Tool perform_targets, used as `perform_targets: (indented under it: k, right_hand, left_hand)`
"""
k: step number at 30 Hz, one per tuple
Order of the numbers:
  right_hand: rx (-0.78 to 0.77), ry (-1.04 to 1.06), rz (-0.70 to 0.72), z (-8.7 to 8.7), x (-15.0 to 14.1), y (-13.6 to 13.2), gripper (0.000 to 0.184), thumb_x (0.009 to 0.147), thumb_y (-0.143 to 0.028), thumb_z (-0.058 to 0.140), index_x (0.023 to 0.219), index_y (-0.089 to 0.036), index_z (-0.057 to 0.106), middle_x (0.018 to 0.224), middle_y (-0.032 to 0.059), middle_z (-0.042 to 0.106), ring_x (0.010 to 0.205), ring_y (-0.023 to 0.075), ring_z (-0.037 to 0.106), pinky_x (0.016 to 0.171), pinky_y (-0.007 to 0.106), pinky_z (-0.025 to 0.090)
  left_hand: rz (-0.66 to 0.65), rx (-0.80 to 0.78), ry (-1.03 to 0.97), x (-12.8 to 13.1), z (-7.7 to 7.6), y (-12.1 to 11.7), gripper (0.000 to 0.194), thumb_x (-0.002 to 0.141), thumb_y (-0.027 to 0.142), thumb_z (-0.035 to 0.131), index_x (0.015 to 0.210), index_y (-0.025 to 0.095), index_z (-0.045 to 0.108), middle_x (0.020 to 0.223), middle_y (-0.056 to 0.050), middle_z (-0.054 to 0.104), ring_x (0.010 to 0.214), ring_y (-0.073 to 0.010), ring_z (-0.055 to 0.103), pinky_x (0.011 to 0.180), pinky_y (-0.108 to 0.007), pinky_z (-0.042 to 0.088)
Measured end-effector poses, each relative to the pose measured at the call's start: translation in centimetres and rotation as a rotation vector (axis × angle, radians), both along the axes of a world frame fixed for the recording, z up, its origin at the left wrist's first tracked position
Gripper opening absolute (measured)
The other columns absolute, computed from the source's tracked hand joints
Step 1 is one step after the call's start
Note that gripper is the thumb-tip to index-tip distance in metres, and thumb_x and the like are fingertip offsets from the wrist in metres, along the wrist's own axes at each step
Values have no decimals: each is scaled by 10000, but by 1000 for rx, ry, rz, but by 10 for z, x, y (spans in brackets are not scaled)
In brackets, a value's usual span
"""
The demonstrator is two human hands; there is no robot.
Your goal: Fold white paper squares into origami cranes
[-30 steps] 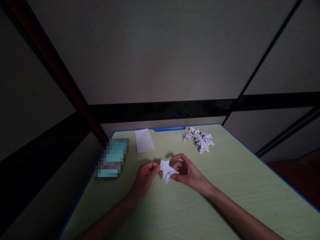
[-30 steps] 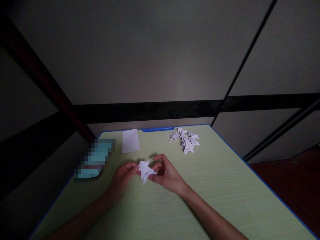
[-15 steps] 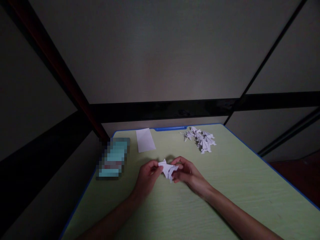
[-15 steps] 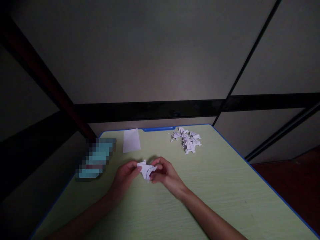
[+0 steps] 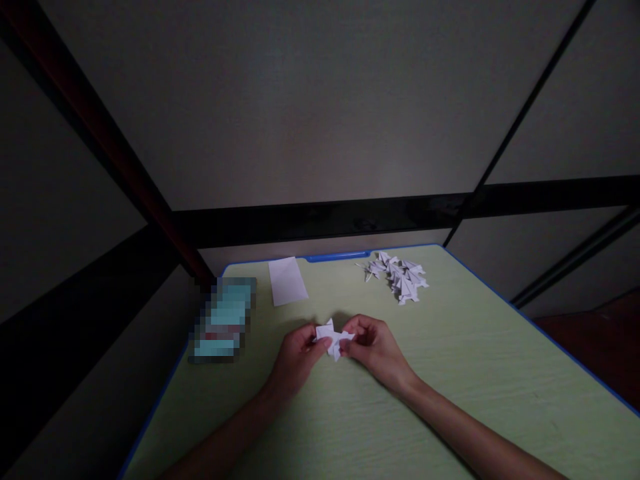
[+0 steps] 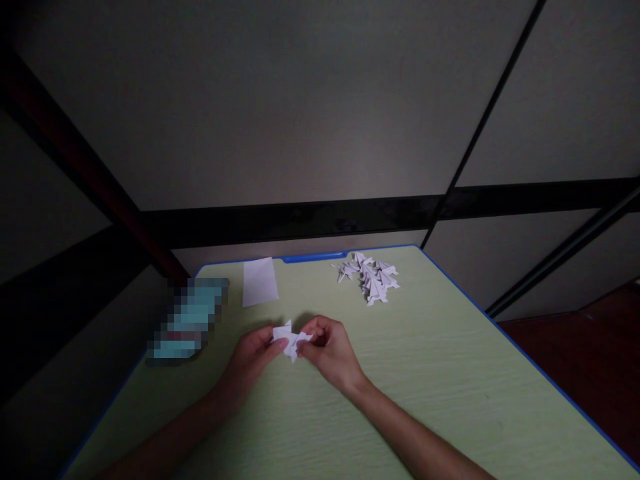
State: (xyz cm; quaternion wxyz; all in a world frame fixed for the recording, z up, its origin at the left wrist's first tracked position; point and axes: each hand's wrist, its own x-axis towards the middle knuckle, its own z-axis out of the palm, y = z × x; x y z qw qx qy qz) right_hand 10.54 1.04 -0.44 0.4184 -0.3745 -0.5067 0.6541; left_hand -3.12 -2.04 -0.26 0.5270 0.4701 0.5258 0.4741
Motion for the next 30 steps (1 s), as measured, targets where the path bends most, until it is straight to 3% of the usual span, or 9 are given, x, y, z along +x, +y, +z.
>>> perform_targets:
  k: [8,15,21,25,30]
  right_hand:
    - [-14,6,-46,-5,-3,0,211,482,-164,688,599,-155,512,442,-66,533,411,66,458,431,186,335]
    - [6,43,5,-3,-4,-2,277,456,-196,734,617,-158,512,521,-56,536,469,74,464,459,191,330]
    - [-18,92,-7,-4,-4,-1,336,427,-232,758,621,-164,492,514,-54,537,470,79,467,471,197,340]
    - [-11,95,-69,-3,-2,-1,357,444,-264,751,608,-175,447,498,-63,520,441,72,448,437,189,316]
    - [-28,131,-78,-4,-2,-2,381,460,-278,743,647,-185,424,480,-74,499,419,77,445,441,198,327]
  left_hand:
    - [-39,4,8,-1,1,2,142,613,241,574,641,103,587,608,-14,592,579,-141,516,542,-221,371]
    - [-5,18,-57,-1,-5,3,156,566,189,628,612,135,490,610,-1,585,590,-131,544,544,-210,387]
    - [35,66,-81,0,-5,3,208,557,161,635,686,154,472,655,4,577,637,-134,559,568,-209,411]
    - [-8,79,-23,3,-4,1,184,603,156,597,741,153,476,710,-19,599,657,-138,563,584,-216,413]
    - [-18,54,8,6,-5,-2,194,626,157,571,778,151,450,599,9,600,569,-128,557,559,-224,401]
